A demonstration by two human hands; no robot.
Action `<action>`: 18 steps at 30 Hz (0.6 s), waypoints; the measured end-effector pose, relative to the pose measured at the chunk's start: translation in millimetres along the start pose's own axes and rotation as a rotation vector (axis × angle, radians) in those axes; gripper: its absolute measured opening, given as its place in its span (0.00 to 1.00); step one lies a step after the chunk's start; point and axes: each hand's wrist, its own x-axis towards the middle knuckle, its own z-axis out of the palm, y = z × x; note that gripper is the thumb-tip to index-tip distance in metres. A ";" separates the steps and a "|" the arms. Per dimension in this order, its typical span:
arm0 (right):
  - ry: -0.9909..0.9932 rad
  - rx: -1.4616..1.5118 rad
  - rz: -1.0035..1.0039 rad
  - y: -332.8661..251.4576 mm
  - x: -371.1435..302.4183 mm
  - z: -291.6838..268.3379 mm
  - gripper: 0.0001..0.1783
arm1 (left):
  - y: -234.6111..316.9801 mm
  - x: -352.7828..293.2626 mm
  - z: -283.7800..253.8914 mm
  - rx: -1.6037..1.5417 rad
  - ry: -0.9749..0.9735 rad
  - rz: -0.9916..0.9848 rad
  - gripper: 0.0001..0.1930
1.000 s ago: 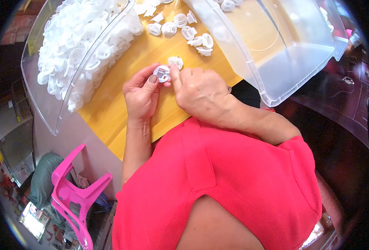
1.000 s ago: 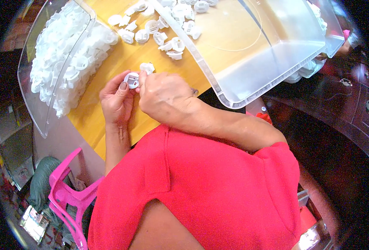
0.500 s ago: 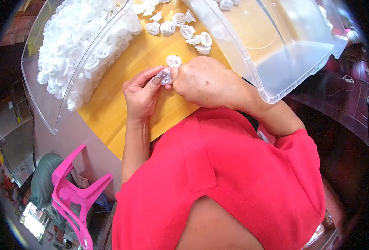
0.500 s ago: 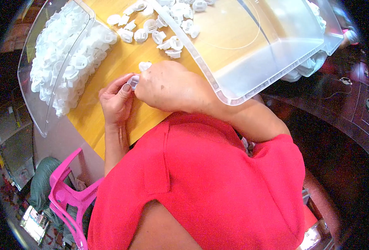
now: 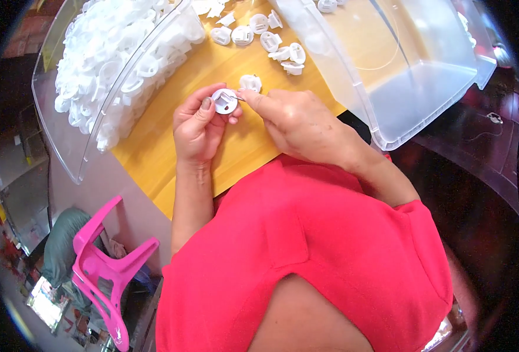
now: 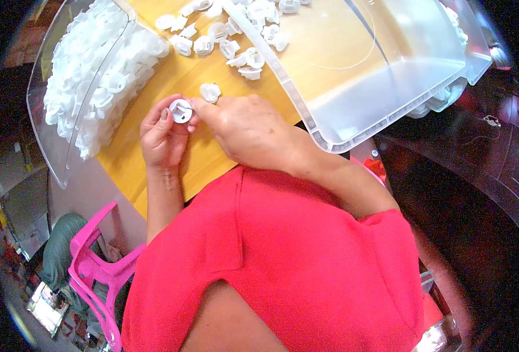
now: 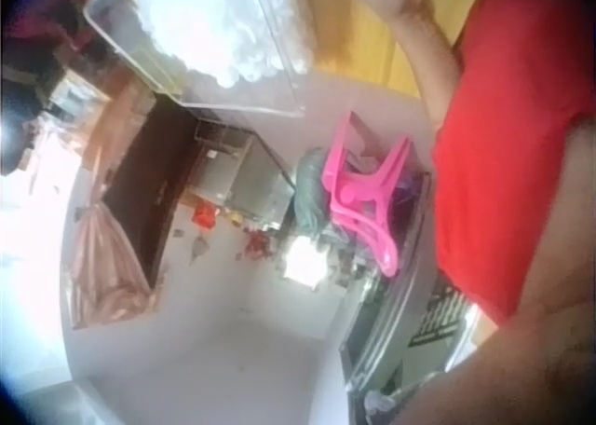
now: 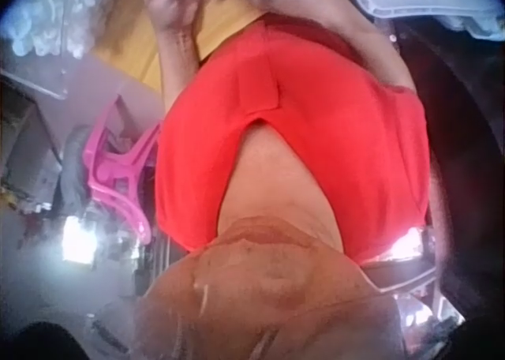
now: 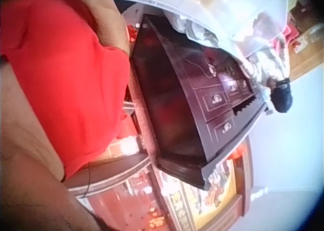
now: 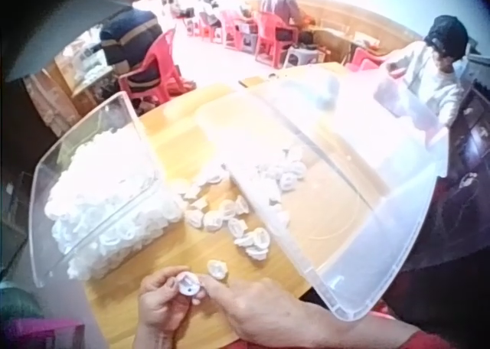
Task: The person picks up white plastic components one by one and uses a small metal tool to press into their centers before placing them into a clear plastic bin.
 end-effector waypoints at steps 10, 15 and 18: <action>0.107 0.034 0.001 7.2 -5.4 8.0 0.20 | 1.0 0.7 -0.7 0.008 -0.054 -0.020 0.15; 0.165 -0.011 -0.026 9.2 -6.0 9.6 0.25 | 1.5 1.9 -0.3 0.007 -0.075 -0.016 0.16; 0.189 -0.048 -0.007 7.4 -7.3 8.8 0.25 | 1.1 1.8 -0.8 0.035 -0.075 -0.002 0.16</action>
